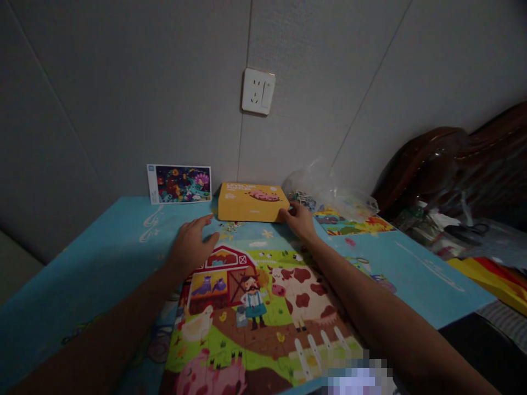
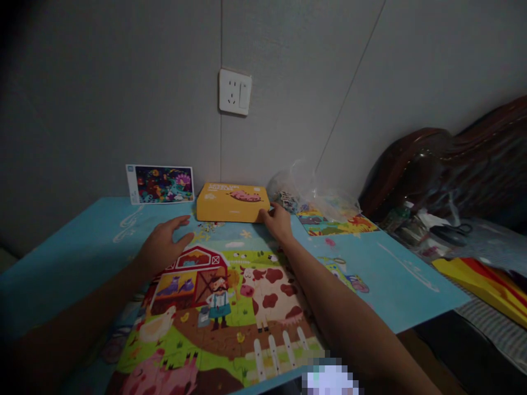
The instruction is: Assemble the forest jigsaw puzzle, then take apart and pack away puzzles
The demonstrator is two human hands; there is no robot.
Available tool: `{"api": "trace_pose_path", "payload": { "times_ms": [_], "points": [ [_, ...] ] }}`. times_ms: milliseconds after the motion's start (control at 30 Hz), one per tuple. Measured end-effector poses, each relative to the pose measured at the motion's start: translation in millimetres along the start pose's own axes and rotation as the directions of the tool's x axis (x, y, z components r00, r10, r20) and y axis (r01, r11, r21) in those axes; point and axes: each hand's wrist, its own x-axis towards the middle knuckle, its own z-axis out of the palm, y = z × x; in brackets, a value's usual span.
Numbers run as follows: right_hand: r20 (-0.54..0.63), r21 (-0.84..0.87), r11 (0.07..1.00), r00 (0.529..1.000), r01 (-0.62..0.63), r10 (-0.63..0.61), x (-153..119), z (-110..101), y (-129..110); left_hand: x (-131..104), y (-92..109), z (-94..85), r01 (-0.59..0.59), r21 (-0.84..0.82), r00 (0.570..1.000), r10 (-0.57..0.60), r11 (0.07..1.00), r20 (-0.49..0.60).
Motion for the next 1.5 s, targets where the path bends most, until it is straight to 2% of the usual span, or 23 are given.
{"api": "trace_pose_path", "payload": {
  "times_ms": [100,200,233,300,367,400,467,567,633,733,867,967,1100,1167,1267,1400,1500],
  "points": [
    [0.008,0.191,0.978,0.996,0.083,-0.086,-2.5,1.2,-5.8,1.0,-0.6,-0.5,0.054,-0.057,0.998,-0.053,0.997,0.028],
    [-0.053,0.443,0.846,0.951,0.296,-0.305,1.8,-1.1,-12.3,0.9,0.2,-1.0,0.106,-0.155,0.994,-0.1,0.982,0.044],
    [-0.099,0.446,0.81,0.92,0.381,-0.379,4.5,-2.2,-15.1,1.0,0.3,-1.3,0.128,-0.19,0.992,-0.122,0.973,0.044],
    [-0.166,0.309,0.796,0.854,0.521,-0.494,12.2,-3.8,-21.5,1.3,0.2,-2.0,0.156,-0.247,0.988,-0.153,0.956,0.032],
    [-0.188,0.133,0.796,0.804,0.59,-0.564,23.0,-2.5,-28.3,1.5,-0.3,-2.8,0.161,-0.266,0.986,-0.166,0.951,0.003],
    [-0.194,0.073,0.799,0.794,0.597,-0.576,29.2,-0.5,-31.4,1.6,-0.6,-3.2,0.158,-0.261,0.985,-0.17,0.952,-0.023],
    [-0.238,0.032,0.828,0.809,0.56,-0.538,41.9,5.8,-36.2,1.2,-1.2,-3.8,0.151,-0.237,0.981,-0.174,0.96,-0.081],
    [-0.325,0.13,0.887,0.865,0.442,-0.383,57.4,15.9,-40.2,0.2,-1.9,-3.8,0.134,-0.196,0.978,-0.161,0.971,-0.132],
    [-0.348,0.188,0.906,0.888,0.38,-0.301,64.4,18.6,-42.2,-0.6,-2.0,-3.6,0.109,-0.185,0.982,-0.134,0.977,-0.131],
    [-0.387,0.246,0.908,0.893,0.339,-0.228,72.5,13.7,-45.8,-1.6,-1.7,-3.4,0.075,-0.178,0.988,-0.097,0.981,-0.119],
    [-0.33,0.474,0.814,0.925,0.335,-0.188,80.7,-2.1,-52.0,-2.7,0.8,-3.8,0.065,-0.169,0.992,-0.082,0.983,-0.096],
    [-0.359,0.557,0.757,0.921,0.343,-0.153,80.3,-13.8,-60.0,-4.4,4.0,-4.4,0.057,-0.167,0.995,-0.07,0.984,-0.073],
    [-0.36,0.649,0.673,0.922,0.355,-0.141,72.1,-27.3,-77.5,-5.3,6.5,-5.6,-0.039,-0.16,0.998,0.031,0.986,-0.053],
    [-0.35,0.67,0.662,0.929,0.337,-0.119,69.4,-31.7,-83.7,-3.6,5.9,-6.6,-0.096,-0.158,0.995,0.092,0.983,-0.034],
    [-0.309,0.647,0.715,0.948,0.265,-0.071,71.7,-31.1,-81.0,0.6,3.8,-8.4,-0.125,-0.152,0.992,0.12,0.98,-0.036],
    [-0.278,0.527,0.833,0.961,0.166,-0.016,81.0,-19.7,-61.8,2.5,5.0,-11.9,-0.141,-0.183,0.988,0.128,0.973,-0.082],
    [-0.28,0.425,0.893,0.96,0.147,-0.025,84.6,-14.3,-51.9,-0.5,11.2,-16.2,-0.214,-0.182,0.973,0.192,0.96,-0.13]
  ]
}}
